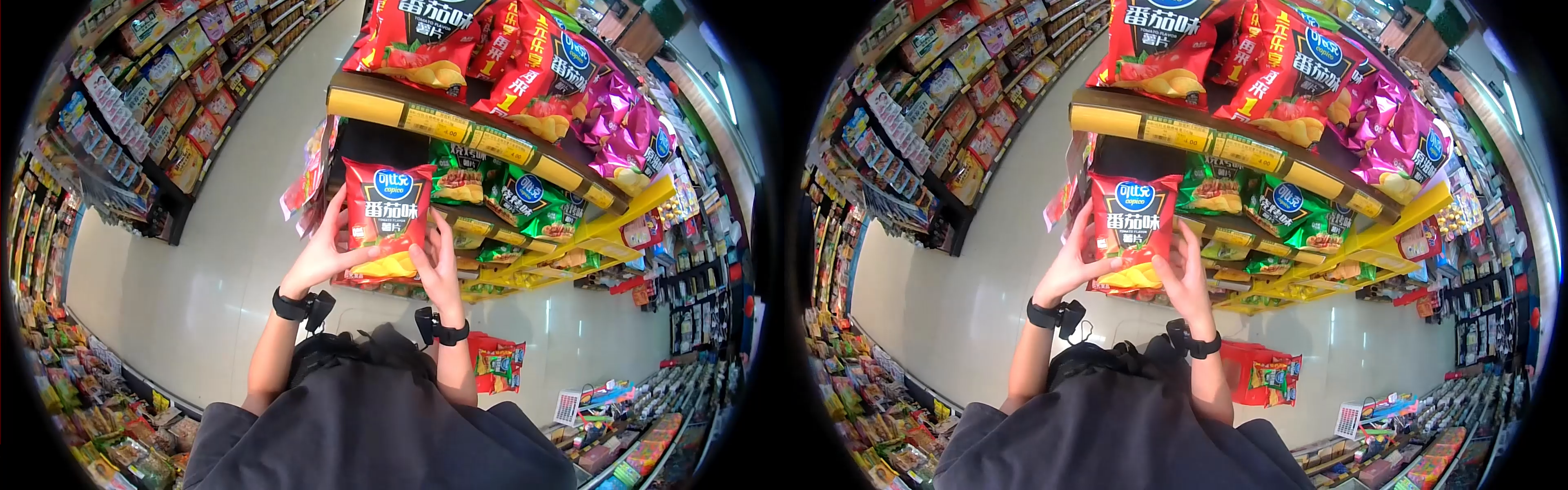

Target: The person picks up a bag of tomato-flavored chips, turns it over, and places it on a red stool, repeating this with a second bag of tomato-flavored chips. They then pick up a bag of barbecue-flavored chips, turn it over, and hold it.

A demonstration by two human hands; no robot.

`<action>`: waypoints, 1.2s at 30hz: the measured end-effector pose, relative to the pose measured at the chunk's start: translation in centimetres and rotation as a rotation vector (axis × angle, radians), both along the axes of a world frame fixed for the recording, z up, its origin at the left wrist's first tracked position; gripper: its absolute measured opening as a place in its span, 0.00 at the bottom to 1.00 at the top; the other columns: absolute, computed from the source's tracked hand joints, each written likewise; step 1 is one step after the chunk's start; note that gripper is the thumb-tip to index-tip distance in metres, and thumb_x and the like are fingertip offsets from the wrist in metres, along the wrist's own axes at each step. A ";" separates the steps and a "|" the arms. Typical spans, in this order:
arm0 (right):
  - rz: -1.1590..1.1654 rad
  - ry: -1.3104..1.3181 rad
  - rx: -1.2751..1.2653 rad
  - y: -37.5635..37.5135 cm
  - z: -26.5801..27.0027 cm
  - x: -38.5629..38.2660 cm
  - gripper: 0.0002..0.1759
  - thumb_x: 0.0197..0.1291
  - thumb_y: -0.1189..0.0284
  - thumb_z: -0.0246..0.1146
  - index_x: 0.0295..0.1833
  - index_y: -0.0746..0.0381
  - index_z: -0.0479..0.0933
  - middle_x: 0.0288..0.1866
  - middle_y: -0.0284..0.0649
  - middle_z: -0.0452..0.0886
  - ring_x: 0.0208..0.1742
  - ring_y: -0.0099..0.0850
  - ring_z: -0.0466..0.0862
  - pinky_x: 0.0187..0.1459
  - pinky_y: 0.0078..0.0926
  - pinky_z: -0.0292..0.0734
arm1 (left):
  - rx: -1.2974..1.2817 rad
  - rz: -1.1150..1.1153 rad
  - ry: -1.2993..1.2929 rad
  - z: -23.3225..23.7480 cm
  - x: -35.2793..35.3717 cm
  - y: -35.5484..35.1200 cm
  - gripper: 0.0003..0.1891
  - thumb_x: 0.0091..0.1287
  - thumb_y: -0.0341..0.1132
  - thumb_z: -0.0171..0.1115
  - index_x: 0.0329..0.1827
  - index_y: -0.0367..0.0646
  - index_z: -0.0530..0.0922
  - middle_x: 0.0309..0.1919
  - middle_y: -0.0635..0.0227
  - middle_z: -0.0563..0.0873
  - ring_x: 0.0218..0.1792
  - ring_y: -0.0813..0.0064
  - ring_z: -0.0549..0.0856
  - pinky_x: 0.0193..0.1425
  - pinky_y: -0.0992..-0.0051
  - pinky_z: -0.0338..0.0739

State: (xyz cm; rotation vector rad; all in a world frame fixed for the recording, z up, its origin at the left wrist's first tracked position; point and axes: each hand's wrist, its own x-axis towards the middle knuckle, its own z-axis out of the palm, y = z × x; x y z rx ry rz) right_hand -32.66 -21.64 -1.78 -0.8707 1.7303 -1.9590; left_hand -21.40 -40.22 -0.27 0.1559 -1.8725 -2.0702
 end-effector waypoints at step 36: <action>-0.087 0.145 -0.071 0.8 1.7 3.6 0.37 0.63 0.72 0.66 0.73 0.68 0.57 0.63 0.48 0.74 0.59 0.33 0.77 0.62 0.32 0.70 | -0.471 0.224 0.039 4.3 5.8 2.8 0.55 0.49 0.34 0.79 0.78 0.38 0.50 0.57 0.52 0.81 0.55 0.60 0.85 0.50 0.67 0.82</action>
